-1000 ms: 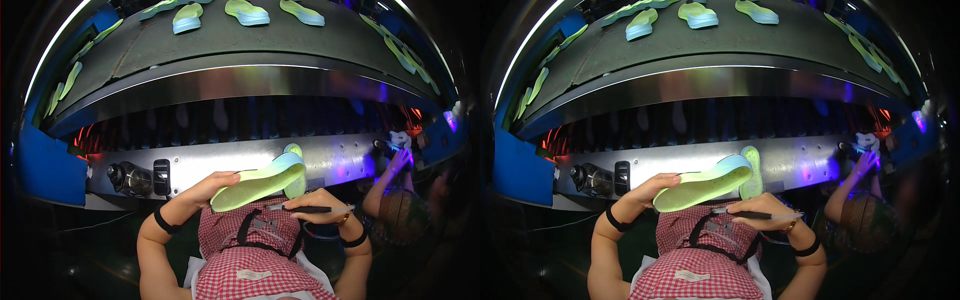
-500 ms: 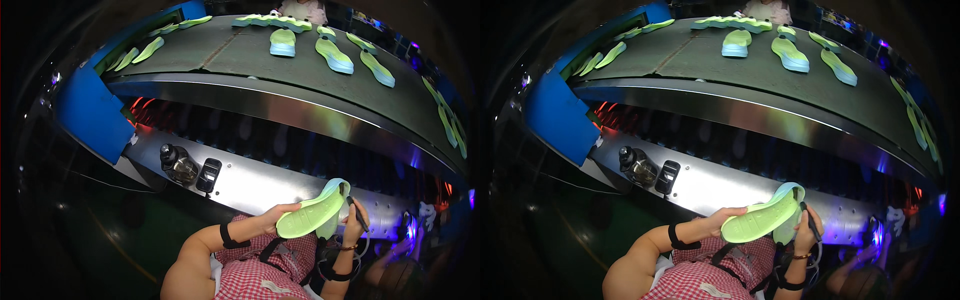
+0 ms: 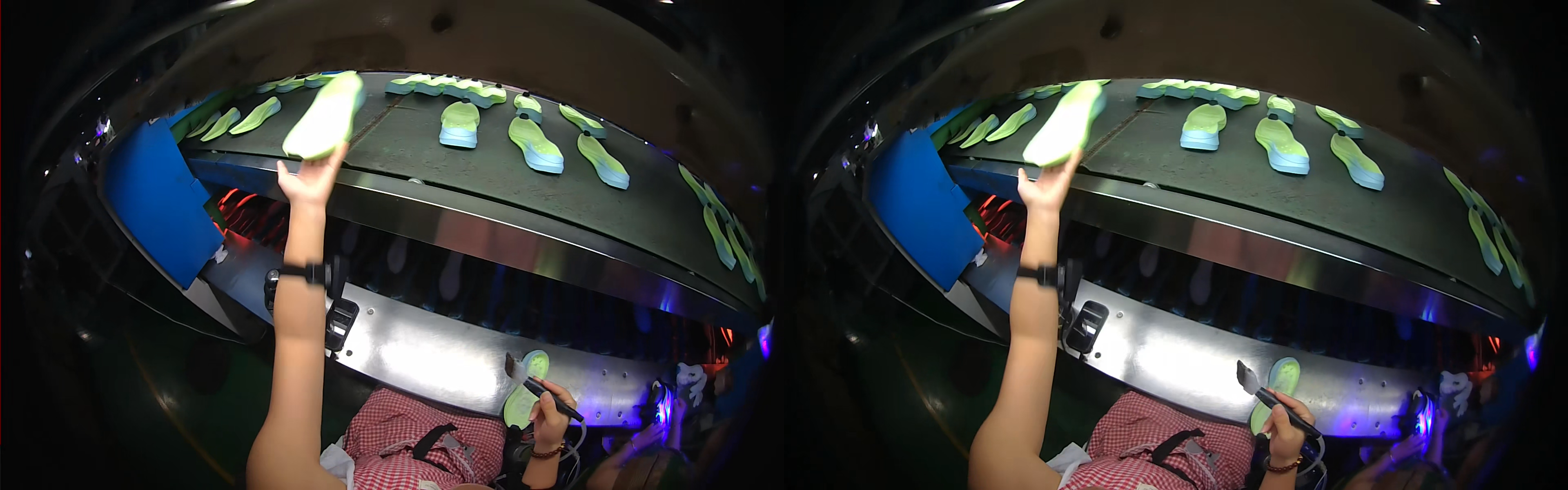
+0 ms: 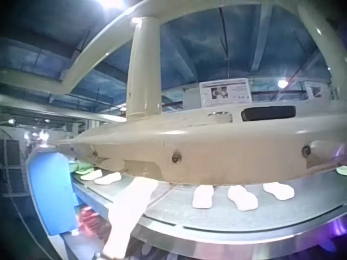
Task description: Applying adhesive to the bottom of shoe soles using a brush tool at a manufacturing station.
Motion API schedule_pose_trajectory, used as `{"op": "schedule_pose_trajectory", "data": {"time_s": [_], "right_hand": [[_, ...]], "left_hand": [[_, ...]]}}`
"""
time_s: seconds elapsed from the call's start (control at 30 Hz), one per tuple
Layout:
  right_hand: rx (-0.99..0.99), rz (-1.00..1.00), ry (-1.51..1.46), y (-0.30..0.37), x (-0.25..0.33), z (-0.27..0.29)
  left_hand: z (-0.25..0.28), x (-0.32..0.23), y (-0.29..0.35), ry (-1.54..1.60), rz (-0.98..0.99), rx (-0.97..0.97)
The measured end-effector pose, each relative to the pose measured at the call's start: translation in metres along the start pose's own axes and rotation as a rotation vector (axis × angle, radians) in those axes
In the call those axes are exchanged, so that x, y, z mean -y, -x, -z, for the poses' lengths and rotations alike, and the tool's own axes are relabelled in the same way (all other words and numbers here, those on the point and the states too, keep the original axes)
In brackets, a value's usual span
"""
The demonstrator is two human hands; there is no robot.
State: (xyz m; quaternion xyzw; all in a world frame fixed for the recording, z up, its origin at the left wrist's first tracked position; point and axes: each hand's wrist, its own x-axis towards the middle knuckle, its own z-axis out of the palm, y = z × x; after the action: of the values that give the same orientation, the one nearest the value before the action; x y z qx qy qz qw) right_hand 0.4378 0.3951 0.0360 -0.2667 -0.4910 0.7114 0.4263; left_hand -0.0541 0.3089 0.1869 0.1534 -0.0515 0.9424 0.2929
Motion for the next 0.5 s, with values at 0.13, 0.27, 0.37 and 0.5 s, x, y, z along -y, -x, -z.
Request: {"op": "schedule_pose_trajectory", "data": {"time_s": [0.13,0.27,0.37,0.5], "right_hand": [[-0.101,-0.045,-0.02,0.0,-0.02,0.006],[-0.104,-0.019,-0.018,-0.001,-0.029,0.011],[-0.157,-0.054,-0.019,0.002,-0.034,0.018],[-0.211,-0.124,0.002,0.012,-0.039,0.025]], "left_hand": [[0.027,0.032,-0.052,-0.483,0.071,-0.381],[0.036,0.125,-0.038,-2.144,-0.322,0.408],[0.041,0.158,-0.046,-2.537,-0.307,0.741],[0.032,0.167,-0.048,-2.717,-0.165,0.74]]}}
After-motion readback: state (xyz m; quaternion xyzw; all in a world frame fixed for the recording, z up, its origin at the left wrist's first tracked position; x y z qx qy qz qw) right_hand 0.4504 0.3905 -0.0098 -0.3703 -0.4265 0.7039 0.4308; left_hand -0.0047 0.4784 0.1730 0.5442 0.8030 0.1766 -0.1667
